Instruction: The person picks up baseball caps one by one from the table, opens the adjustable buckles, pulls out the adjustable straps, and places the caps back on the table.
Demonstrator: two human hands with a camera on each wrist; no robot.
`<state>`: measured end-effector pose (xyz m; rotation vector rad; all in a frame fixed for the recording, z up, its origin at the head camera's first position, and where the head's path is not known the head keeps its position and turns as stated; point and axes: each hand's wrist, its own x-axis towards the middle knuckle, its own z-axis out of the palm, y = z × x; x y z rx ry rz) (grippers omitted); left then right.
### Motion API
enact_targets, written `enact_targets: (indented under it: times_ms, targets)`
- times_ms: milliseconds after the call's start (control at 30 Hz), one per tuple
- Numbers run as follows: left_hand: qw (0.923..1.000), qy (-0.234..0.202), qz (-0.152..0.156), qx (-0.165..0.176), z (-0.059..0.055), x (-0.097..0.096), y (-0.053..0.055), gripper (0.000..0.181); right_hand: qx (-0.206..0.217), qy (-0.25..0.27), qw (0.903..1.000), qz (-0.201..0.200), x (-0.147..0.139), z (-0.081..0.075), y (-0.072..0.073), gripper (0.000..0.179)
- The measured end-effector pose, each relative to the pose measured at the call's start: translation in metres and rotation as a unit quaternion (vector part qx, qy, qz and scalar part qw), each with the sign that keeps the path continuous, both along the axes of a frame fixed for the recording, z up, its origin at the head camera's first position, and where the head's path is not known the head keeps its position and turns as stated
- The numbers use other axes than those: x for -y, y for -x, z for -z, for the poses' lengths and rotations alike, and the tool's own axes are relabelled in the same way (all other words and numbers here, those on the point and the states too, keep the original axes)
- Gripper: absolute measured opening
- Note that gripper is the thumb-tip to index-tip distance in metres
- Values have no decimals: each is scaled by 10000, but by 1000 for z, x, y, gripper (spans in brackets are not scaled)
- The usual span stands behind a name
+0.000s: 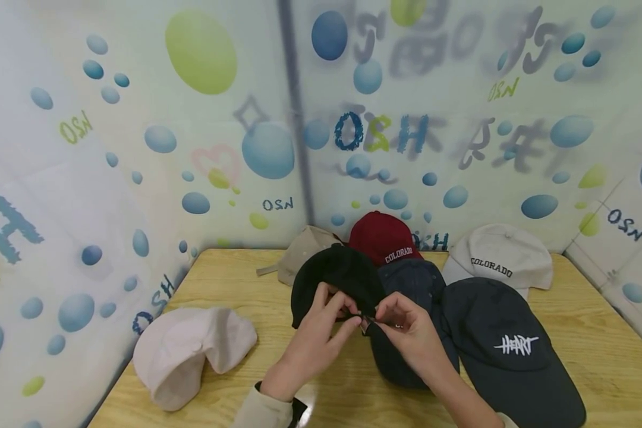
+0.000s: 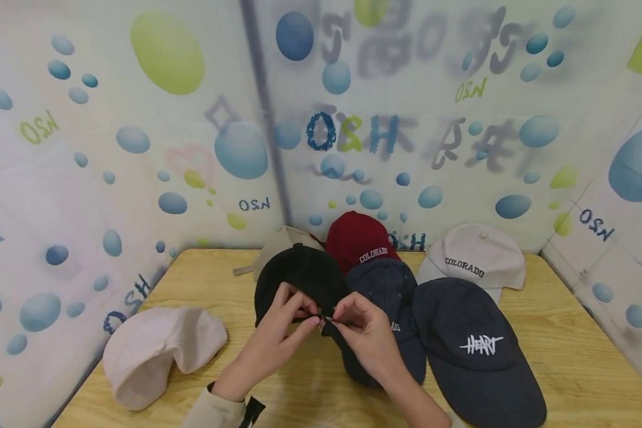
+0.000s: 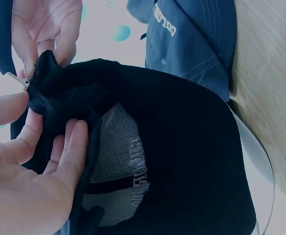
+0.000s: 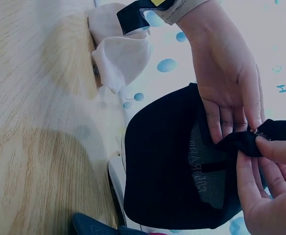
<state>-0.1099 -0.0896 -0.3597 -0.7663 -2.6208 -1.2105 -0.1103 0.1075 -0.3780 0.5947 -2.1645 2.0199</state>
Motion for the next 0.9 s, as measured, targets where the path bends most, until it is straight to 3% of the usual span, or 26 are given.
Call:
enact_targets:
  times_ms: [233, 533, 900]
  targets:
    - [9998, -28, -145, -99, -2, -2, 0, 7, -15, 28, 10000, 14, 0, 0, -1, 12]
    - [9975, -202, -648, -196, 0, 3, 3, 11, -269, 207, 9993, -153, -3, 1, -1, 13]
    - [9954, -802, -419, 310, -4, 5, 1, 8, -256, 131, 9996, -3, -7, 0, -2, 12]
